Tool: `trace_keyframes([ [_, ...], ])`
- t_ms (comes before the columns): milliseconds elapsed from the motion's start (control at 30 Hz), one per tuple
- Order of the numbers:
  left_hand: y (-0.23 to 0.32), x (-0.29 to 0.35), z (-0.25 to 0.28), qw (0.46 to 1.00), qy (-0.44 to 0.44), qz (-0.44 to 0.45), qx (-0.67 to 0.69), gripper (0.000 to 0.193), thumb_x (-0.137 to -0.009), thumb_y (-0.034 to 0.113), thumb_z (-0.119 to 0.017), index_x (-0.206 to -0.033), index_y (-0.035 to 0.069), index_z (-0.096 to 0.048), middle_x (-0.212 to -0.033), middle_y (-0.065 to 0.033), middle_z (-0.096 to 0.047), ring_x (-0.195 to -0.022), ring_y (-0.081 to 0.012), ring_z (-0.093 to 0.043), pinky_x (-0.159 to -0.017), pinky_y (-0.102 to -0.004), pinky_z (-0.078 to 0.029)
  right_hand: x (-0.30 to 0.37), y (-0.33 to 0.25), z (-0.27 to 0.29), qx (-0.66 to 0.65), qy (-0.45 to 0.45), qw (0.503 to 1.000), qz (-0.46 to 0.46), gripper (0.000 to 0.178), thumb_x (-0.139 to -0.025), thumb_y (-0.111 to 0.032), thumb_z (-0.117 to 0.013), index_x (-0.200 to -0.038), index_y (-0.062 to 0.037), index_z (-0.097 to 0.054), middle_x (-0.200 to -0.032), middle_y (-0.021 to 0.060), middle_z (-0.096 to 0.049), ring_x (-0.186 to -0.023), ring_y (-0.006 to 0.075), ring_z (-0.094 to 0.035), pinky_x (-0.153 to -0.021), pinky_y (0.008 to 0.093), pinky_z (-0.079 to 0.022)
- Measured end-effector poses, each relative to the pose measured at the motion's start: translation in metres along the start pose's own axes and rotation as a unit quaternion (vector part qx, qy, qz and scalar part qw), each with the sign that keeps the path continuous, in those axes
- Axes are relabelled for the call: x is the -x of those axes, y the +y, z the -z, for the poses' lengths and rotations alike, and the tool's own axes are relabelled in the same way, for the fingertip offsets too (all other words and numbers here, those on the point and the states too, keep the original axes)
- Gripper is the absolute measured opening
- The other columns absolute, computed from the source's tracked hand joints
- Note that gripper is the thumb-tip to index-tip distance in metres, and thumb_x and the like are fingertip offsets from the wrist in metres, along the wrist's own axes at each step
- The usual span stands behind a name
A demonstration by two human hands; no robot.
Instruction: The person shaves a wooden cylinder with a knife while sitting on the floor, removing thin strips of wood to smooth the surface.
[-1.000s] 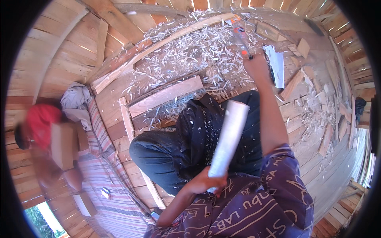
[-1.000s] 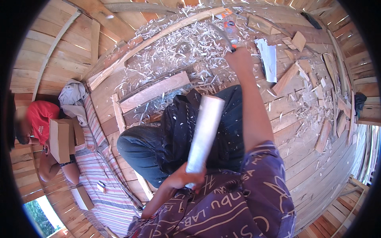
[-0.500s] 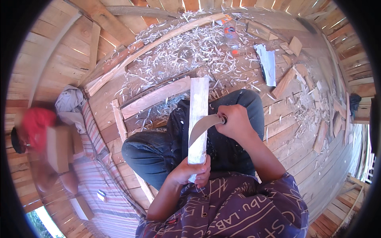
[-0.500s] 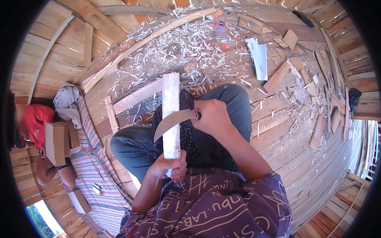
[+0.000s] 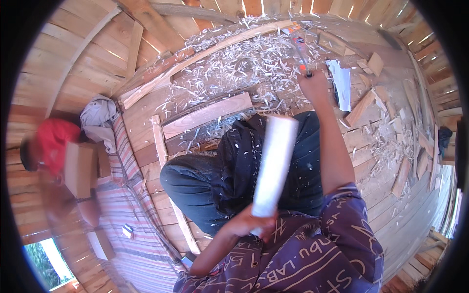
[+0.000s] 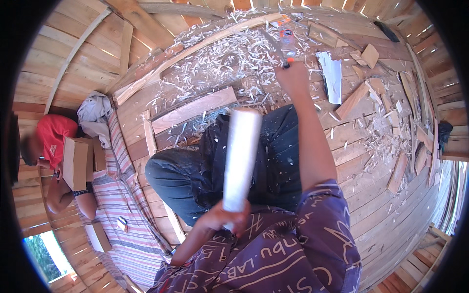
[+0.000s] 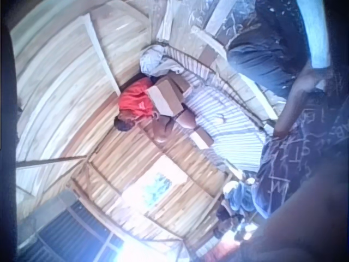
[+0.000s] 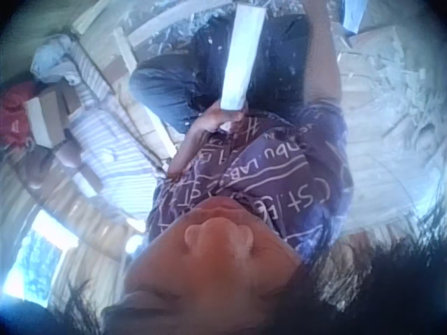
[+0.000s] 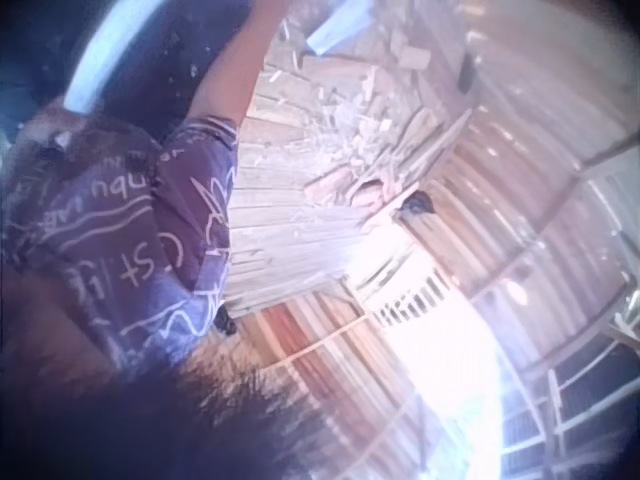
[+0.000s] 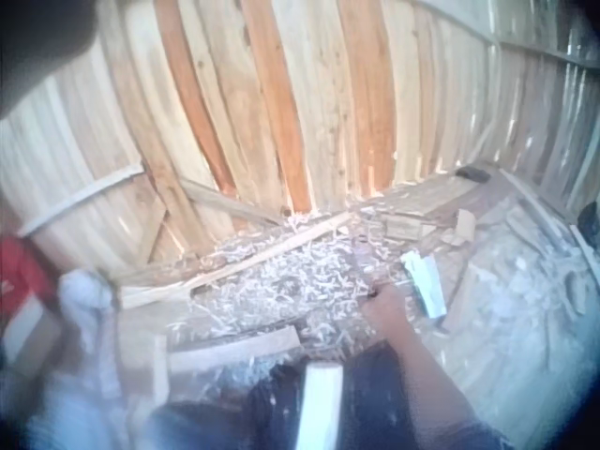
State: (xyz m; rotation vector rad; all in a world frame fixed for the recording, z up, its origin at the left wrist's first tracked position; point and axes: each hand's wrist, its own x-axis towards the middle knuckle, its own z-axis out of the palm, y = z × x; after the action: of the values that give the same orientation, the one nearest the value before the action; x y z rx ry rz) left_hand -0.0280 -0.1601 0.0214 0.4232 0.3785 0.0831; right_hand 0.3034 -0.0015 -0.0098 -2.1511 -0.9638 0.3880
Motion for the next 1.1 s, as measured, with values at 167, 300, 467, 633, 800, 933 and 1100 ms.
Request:
trace_keyframes([
  [167, 0.03, 0.013, 0.04, 0.982, -0.052, -0.095, 0.152, 0.034, -0.089, 0.036, -0.057, -0.082, 0.006, -0.043, -0.056, -0.0027, -0.04, -0.043, -0.0137, -0.043, -0.042, -0.0323, -0.044, 0.111, 0.011, -0.003, 0.002, -0.08, 0.988, 0.134, 0.02, -0.069, -0.022, -0.065, -0.071, -0.0016, -0.066, -0.064, 0.021, -0.06, -0.063, 0.0374, -0.062, -0.062, 0.0425, -0.05],
  [300, 0.037, 0.0, 0.036, 0.976, -0.114, -0.078, 0.168, 0.036, -0.089, 0.039, -0.055, -0.083, 0.005, -0.043, -0.057, -0.0029, -0.041, -0.042, -0.0137, -0.042, -0.042, -0.0321, -0.044, 0.156, -0.012, 0.017, 0.042, -0.19, 0.953, 0.232, 0.015, -0.063, -0.019, -0.07, -0.066, -0.007, -0.062, -0.058, 0.0097, -0.059, -0.062, 0.0298, -0.063, -0.056, 0.0393, -0.05],
  [467, 0.029, -0.009, 0.016, 0.977, -0.151, -0.048, 0.141, 0.038, -0.089, 0.038, -0.057, -0.073, 0.006, -0.044, -0.053, -0.0016, -0.038, -0.041, -0.012, -0.04, -0.04, -0.03, -0.043, 0.148, -0.028, 0.017, 0.047, -0.183, 0.94, 0.283, 0.014, -0.059, -0.019, -0.071, -0.065, -0.0103, -0.062, -0.06, 0.0069, -0.061, -0.06, 0.0272, -0.063, -0.057, 0.0385, -0.05],
  [633, 0.029, -0.007, 0.016, 0.983, -0.116, -0.056, 0.132, 0.036, -0.088, 0.037, -0.058, -0.072, 0.007, -0.044, -0.053, -0.0012, -0.037, -0.04, -0.011, -0.039, -0.04, -0.03, -0.044, 0.13, -0.03, 0.01, 0.074, -0.15, 0.944, 0.283, 0.015, -0.054, -0.014, -0.07, -0.065, -0.0086, -0.061, -0.063, 0.0075, -0.062, -0.062, 0.0295, -0.062, -0.058, 0.0387, -0.049],
  [800, 0.007, -0.004, 0.018, 0.995, -0.082, -0.025, 0.057, 0.032, -0.085, 0.032, -0.064, -0.079, 0.005, -0.048, -0.056, -0.0022, -0.043, -0.044, -0.0116, -0.046, -0.042, -0.03, -0.046, 0.05, -0.023, -0.035, 0.052, 0.007, 0.996, 0.07, 0.017, -0.068, -0.019, -0.064, -0.069, -0.0015, -0.063, -0.064, 0.0176, -0.062, -0.063, 0.0346, -0.062, -0.06, 0.0422, -0.048],
  [933, -0.004, 0.004, -0.006, 0.998, -0.024, 0.026, 0.053, 0.034, -0.081, 0.029, -0.069, -0.085, 0.002, -0.05, -0.06, -0.0041, -0.048, -0.047, -0.0124, -0.049, -0.046, -0.0289, -0.048, 0.014, 0.009, -0.026, 0.011, 0.028, 0.999, 0.023, 0.025, -0.072, -0.02, -0.06, -0.071, 0.0043, -0.063, -0.065, 0.0244, -0.06, -0.064, 0.0362, -0.063, -0.06, 0.0423, -0.047],
  [1100, 0.038, 0.011, 0.035, 0.992, 0.069, -0.106, 0.009, 0.038, -0.084, 0.037, -0.063, -0.077, 0.005, -0.044, -0.055, -0.0027, -0.039, -0.043, -0.0143, -0.045, -0.043, -0.0338, -0.048, 0.11, 0.013, -0.005, 0.073, -0.127, 0.988, 0.059, 0.023, -0.072, -0.024, -0.064, -0.076, -0.0024, -0.067, -0.067, 0.0207, -0.061, -0.069, 0.0363, -0.063, -0.067, 0.0418, -0.05],
])
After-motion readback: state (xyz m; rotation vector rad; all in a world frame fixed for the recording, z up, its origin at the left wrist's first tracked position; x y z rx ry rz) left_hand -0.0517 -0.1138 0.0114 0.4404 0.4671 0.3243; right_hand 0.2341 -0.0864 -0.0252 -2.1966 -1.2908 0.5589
